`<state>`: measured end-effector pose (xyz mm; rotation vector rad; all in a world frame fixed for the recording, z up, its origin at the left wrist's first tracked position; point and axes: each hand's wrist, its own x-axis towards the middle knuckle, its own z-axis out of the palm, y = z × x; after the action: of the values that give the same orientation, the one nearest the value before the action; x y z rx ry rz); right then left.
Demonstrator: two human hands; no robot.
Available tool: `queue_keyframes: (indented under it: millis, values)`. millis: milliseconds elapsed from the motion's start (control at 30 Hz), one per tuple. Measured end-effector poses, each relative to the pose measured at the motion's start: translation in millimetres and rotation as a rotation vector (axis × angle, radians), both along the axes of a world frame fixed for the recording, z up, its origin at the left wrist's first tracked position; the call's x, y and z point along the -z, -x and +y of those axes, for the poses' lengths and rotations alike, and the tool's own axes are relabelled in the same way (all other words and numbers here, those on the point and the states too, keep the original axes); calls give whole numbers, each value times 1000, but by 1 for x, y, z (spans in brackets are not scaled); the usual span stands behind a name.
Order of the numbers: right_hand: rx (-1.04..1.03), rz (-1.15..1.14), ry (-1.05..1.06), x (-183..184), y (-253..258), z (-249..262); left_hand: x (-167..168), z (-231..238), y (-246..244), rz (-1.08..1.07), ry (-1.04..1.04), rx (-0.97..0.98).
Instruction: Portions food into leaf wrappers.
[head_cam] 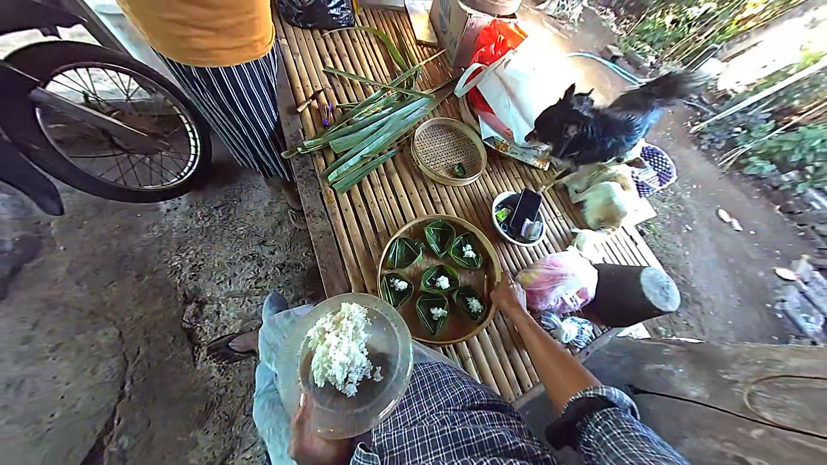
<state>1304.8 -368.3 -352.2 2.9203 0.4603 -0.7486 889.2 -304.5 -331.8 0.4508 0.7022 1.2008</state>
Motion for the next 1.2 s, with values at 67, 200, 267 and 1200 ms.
queue_keyframes:
  millis: [67, 200, 267, 1200]
  values:
    - [20, -6, 1, -2, 1, -10, 2, -1, 5, -29, -33, 60]
    - [47, -22, -16, -2, 2, -29, 6, -4, 14, -92, -15, 112]
    - [65, -10, -22, -3, 3, -38, 8, -6, 16, -120, -11, 111]
    - [41, -8, -42, -8, -3, -53, 7, -3, 10, -12, -54, 67]
